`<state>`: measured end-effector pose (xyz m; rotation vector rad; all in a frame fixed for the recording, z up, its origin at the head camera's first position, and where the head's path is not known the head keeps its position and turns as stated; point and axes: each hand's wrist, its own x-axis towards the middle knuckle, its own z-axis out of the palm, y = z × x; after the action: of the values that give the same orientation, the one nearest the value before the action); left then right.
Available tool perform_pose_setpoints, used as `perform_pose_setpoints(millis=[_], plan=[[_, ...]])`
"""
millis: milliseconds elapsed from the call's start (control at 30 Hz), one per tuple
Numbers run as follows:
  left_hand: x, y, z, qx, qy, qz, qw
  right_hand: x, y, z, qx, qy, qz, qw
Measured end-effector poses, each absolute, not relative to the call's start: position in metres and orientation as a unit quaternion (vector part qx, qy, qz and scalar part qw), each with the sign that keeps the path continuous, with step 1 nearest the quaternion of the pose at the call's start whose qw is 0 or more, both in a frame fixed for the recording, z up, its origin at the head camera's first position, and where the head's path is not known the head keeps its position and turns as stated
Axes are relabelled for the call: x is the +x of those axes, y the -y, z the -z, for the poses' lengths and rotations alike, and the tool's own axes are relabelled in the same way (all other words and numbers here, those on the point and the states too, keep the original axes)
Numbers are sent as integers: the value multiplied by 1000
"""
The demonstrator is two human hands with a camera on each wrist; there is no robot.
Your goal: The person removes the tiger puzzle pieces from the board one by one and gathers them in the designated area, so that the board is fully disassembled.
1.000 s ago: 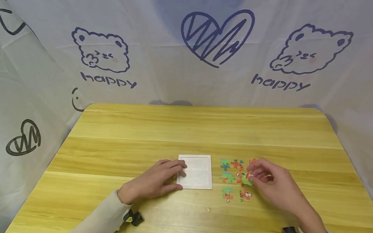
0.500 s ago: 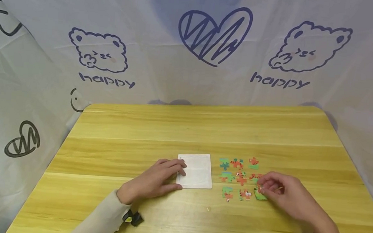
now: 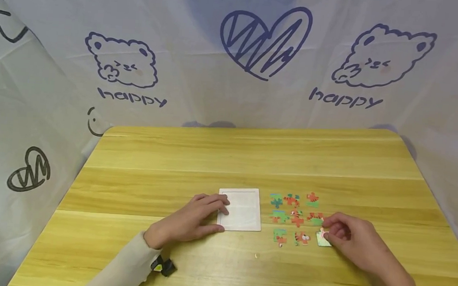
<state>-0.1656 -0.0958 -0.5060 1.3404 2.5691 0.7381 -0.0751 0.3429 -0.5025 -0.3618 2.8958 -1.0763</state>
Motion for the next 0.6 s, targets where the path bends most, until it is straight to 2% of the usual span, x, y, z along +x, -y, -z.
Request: perform_pose_setpoints(millis=[367, 600], plan=[[-174, 99, 532, 462, -841, -278, 52, -77, -341, 502, -117, -935, 336, 13], [-166, 96, 508, 454, -857, -236, 58, -81, -332, 499, -129, -930, 344, 0]])
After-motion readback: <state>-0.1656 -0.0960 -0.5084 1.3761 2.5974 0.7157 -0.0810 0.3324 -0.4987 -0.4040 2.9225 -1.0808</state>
